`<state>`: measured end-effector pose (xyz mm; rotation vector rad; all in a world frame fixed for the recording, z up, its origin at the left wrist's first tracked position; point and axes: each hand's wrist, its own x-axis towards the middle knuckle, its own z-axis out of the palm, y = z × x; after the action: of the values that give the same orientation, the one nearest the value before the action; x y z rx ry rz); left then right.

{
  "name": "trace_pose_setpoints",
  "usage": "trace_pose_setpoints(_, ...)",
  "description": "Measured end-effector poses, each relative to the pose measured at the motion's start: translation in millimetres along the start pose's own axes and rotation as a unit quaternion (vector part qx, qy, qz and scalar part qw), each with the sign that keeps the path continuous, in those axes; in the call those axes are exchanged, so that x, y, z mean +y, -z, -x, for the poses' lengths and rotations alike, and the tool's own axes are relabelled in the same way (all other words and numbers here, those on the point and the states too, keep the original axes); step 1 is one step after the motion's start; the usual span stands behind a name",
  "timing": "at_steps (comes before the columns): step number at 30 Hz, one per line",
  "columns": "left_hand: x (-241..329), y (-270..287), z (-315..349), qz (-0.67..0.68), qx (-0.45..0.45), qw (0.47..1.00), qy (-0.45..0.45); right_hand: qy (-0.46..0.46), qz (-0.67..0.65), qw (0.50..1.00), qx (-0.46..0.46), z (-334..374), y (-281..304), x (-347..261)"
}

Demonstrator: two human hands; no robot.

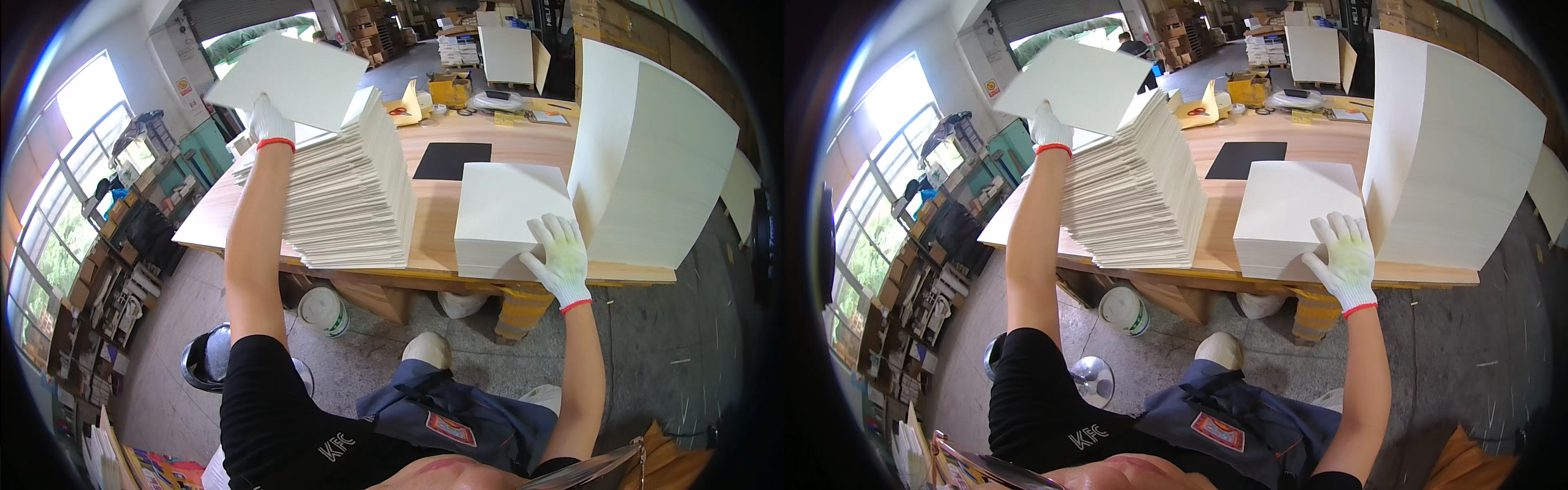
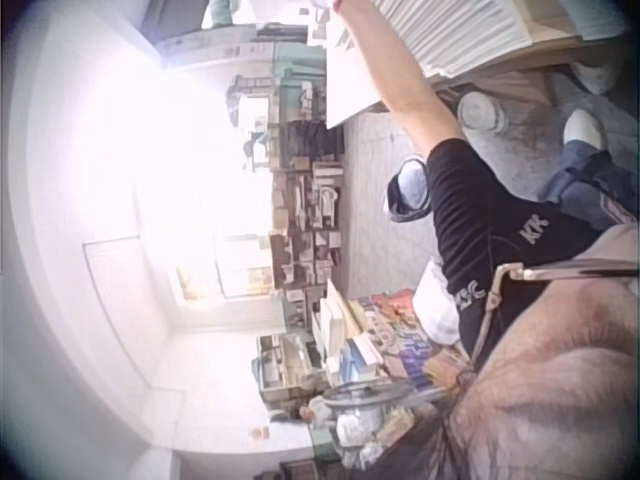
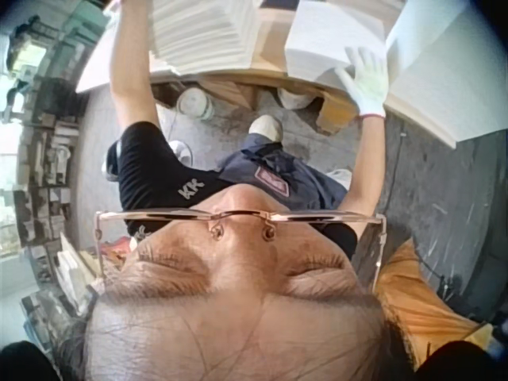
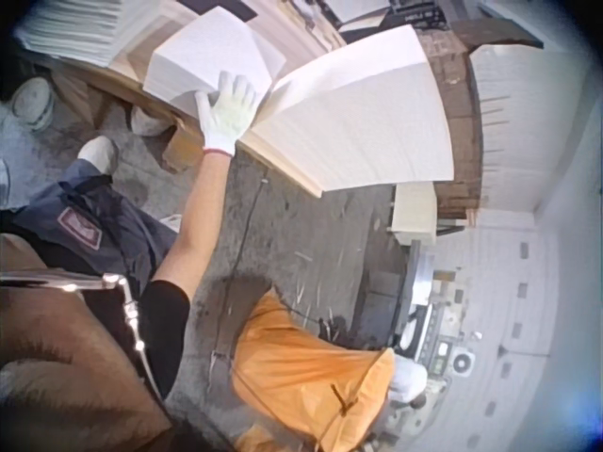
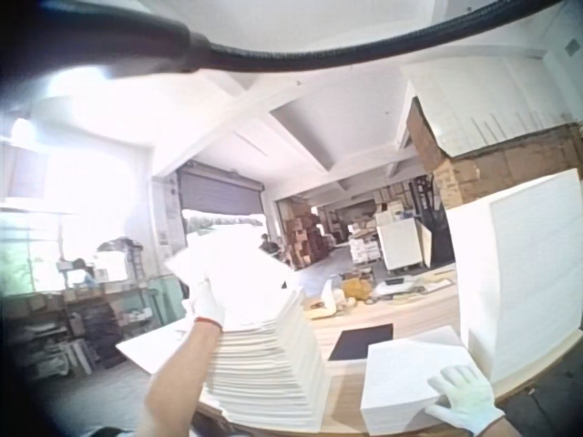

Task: The person counts paper sheets from a large stack and places them onto a smaller pile on a table.

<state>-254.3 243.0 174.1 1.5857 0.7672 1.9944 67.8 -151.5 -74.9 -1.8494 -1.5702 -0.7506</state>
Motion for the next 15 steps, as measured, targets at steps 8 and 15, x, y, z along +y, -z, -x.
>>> trace_pose_setpoints(8, -24.7, 42.8, 12.1, -0.560, -0.150, 0.815, 0.000, 0.008, 0.002, 1.000, 0.008, 1.6, -0.8, 1.4)
trace_pose_setpoints(15, -49.9, 54.9, -11.7, 0.354, 0.111, 0.879, 0.300, 0.006, 0.005, 1.000, 0.000, -0.2, 0.5, -1.6)
